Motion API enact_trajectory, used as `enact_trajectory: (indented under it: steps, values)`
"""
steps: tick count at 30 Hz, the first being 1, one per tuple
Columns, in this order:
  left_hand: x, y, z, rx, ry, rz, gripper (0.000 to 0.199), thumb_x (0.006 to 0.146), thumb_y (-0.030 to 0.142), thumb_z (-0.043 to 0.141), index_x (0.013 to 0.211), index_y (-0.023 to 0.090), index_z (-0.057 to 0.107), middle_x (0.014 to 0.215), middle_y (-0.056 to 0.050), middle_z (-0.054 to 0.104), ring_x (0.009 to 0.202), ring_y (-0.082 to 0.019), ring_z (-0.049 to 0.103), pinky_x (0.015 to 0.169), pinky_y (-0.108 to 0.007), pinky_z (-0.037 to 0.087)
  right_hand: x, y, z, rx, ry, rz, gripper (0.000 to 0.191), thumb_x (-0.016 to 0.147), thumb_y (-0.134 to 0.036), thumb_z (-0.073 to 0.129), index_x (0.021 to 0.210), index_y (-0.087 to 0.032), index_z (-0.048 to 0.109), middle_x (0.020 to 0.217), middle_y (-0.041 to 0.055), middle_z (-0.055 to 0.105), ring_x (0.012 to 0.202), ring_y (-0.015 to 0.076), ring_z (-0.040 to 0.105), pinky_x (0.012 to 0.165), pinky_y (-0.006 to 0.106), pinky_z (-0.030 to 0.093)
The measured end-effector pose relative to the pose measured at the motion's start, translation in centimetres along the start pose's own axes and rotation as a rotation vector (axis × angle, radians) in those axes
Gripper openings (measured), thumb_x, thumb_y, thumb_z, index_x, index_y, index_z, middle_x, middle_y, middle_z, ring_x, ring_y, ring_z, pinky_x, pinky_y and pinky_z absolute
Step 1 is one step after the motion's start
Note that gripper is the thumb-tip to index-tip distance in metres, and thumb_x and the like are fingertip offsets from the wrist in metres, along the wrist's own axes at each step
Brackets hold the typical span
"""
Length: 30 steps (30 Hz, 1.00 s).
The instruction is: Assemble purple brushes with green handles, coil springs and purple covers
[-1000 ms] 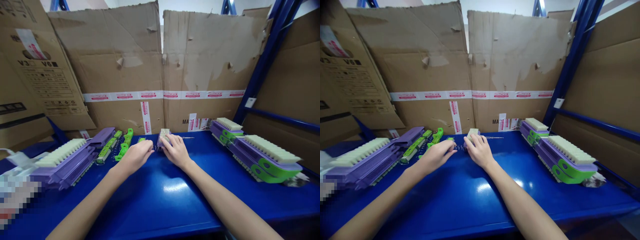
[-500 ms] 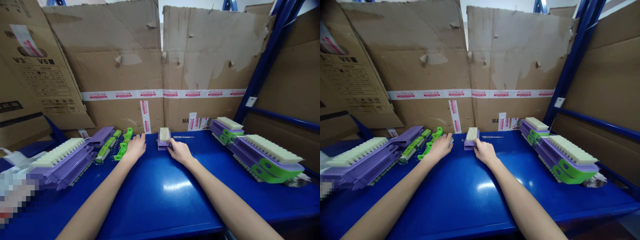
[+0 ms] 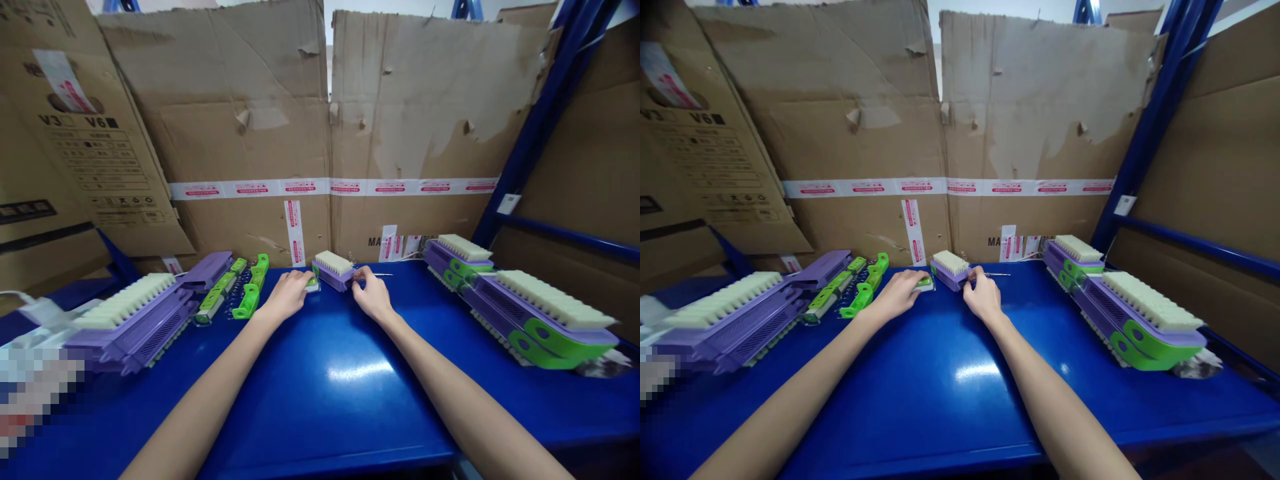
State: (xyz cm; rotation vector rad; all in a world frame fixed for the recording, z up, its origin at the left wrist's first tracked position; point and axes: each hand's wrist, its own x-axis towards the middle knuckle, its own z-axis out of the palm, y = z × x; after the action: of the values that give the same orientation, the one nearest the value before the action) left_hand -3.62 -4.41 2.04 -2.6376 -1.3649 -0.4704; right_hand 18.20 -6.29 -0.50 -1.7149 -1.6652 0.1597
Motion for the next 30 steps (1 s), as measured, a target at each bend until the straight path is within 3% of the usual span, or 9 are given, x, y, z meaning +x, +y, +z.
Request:
enact_trajectory:
  steps: [7,14,17,21,26,30]
  values:
    - [1.6,0.7,0.1,0.088,-0.023,-0.032,0.043,0.076,0.001,0.044,0.113,0.019,0.053,0.11,-0.009,0.063,0.108,-0.025,0.054,0.087,-0.038,0.04,-0.2,0.0,0.1,-0.071,0.038,-0.072,0.04,0.08,-0.022,0.046,0.12,-0.023,0.049,0.111,0.0064,0.065,0.097,0.0234,0.062,0.079,0.032,0.048]
    - [2.3,0.2,-0.1,-0.035,0.015,-0.119,0.021,0.08,0.017,0.055,0.1,0.021,0.06,0.101,-0.004,0.067,0.099,-0.022,0.059,0.079,-0.031,0.042,-0.4,-0.1,0.0,-0.091,0.114,-0.153,0.041,0.082,-0.023,0.044,0.123,-0.02,0.049,0.114,0.0069,0.064,0.097,0.023,0.062,0.08,0.032,0.048]
    - [2.2,-0.3,0.1,-0.059,0.071,-0.142,0.013,0.085,0.024,0.053,0.092,0.021,0.063,0.098,-0.004,0.068,0.095,-0.02,0.06,0.08,-0.03,0.042,-0.6,-0.3,-0.1,-0.115,0.049,-0.223,0.041,0.082,-0.023,0.043,0.123,-0.021,0.049,0.104,0.0054,0.067,0.092,0.0218,0.064,0.078,0.03,0.048]
    - [1.7,-0.3,0.5,-0.024,0.161,-0.106,0.02,0.09,0.027,0.047,0.096,0.021,0.064,0.099,-0.004,0.068,0.095,-0.021,0.06,0.081,-0.031,0.041,-0.9,-0.6,0.0,-0.179,-0.089,-0.262,0.044,0.083,-0.022,0.044,0.126,-0.024,0.048,0.107,0.0055,0.067,0.087,0.0225,0.065,0.072,0.029,0.048]
    - [1.0,1.4,0.6,0.005,0.224,-0.084,0.028,0.093,0.033,0.04,0.106,0.022,0.062,0.101,-0.007,0.067,0.092,-0.02,0.062,0.078,-0.029,0.043,-0.8,-0.5,0.3,-0.133,-0.05,-0.195,0.042,0.086,-0.026,0.042,0.127,-0.022,0.047,0.114,0.0079,0.064,0.092,0.0231,0.064,0.076,0.031,0.048]
    - [0.7,3.3,0.7,0.036,0.136,-0.046,0.033,0.095,0.038,0.034,0.111,0.024,0.06,0.098,-0.007,0.066,0.085,-0.018,0.064,0.071,-0.025,0.045,-0.3,0.0,0.5,-0.003,0.008,-0.155,0.038,0.086,-0.028,0.044,0.123,-0.02,0.05,0.107,0.0079,0.067,0.096,0.0219,0.063,0.083,0.031,0.047]
